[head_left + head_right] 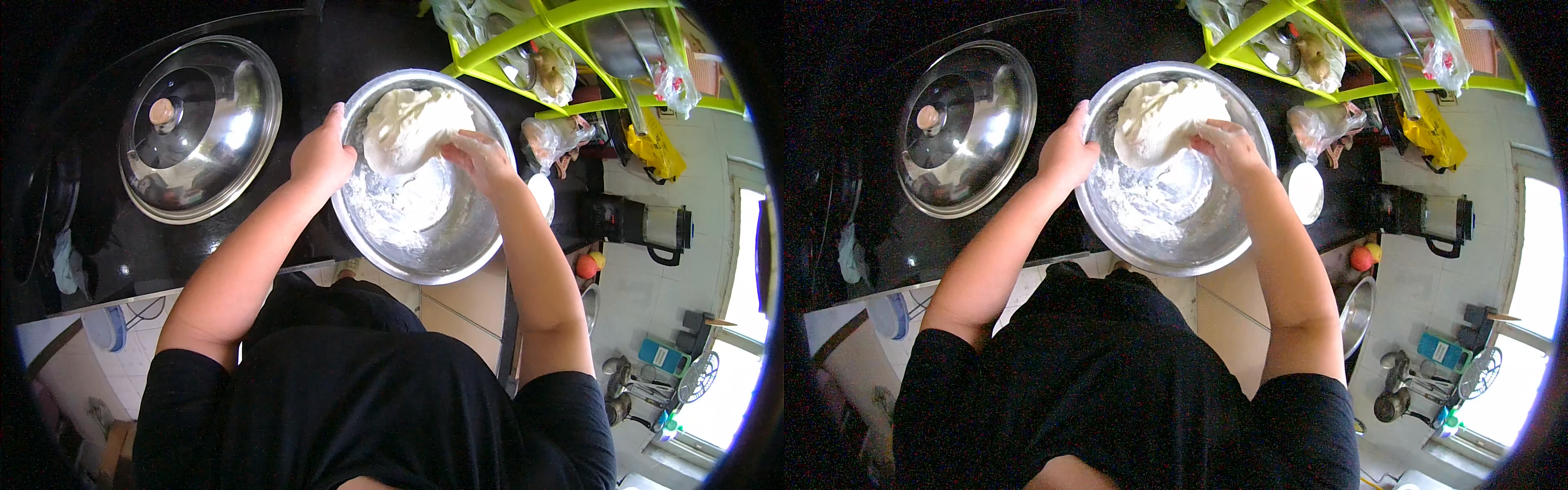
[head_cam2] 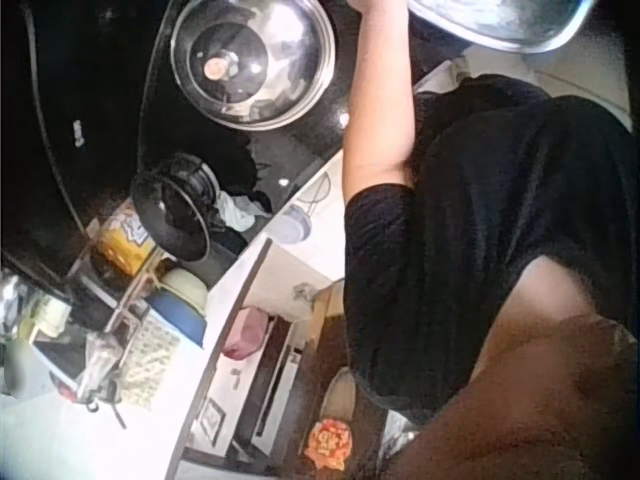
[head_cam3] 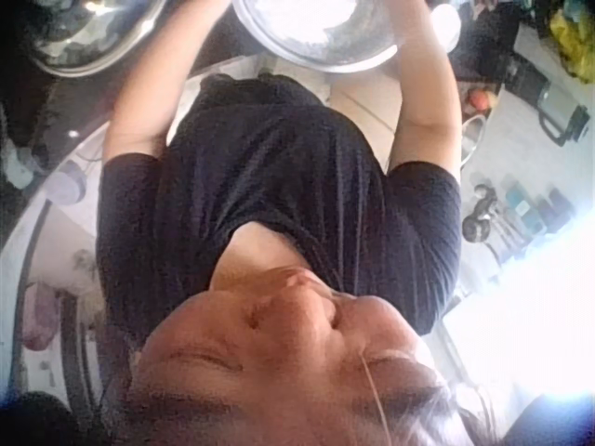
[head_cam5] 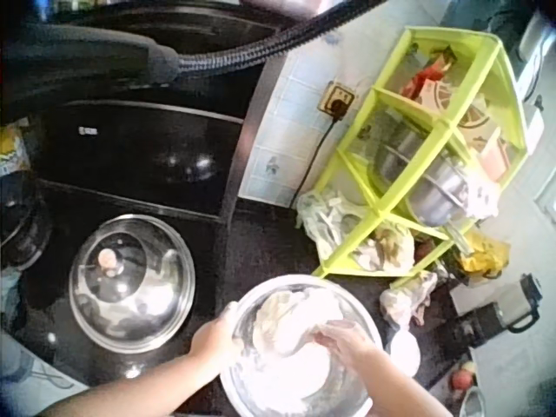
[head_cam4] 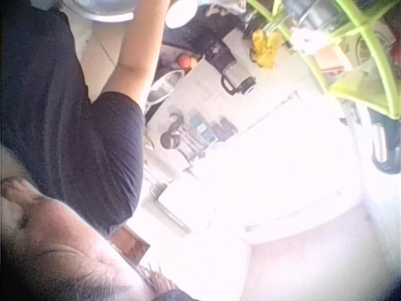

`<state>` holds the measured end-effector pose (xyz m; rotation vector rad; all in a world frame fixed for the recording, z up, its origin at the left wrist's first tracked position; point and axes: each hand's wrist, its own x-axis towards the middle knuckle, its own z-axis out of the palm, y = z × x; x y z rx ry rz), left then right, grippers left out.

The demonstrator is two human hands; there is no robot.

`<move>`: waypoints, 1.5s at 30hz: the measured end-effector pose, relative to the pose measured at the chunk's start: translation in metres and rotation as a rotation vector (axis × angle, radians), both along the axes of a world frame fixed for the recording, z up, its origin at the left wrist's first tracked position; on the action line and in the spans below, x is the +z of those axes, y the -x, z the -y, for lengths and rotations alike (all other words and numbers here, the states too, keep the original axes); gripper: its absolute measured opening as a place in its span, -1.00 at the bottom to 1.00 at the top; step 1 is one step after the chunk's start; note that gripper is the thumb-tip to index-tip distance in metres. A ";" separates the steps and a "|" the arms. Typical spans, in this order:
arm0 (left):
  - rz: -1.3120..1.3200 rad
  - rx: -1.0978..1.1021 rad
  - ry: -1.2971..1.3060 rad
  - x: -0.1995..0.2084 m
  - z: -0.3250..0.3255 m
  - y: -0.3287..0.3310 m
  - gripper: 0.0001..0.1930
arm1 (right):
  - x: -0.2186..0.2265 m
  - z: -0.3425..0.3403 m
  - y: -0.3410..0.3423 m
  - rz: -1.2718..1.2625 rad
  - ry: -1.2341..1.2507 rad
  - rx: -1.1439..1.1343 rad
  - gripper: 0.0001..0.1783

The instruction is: The person kneads a large mass of dough inside a metal bowl using both hands. They repeatedly fold, press, and turn the dough to develop its texture, occasionally adding small amounts of flour from a nearby plate to prevent sticking.

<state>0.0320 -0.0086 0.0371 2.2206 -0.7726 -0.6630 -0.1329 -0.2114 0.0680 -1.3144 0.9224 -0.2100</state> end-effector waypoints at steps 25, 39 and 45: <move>0.635 -0.430 -0.045 0.017 0.009 0.030 -0.56 | -0.002 -0.017 0.045 -0.546 0.746 0.230 -0.79; 0.622 -0.340 -0.028 0.007 0.006 0.028 -0.65 | -0.079 -0.055 0.027 -0.660 0.829 0.834 -0.85; 0.610 -0.320 -0.010 0.003 0.005 0.028 -0.68 | -0.052 -0.103 0.022 -0.514 1.051 1.079 -0.80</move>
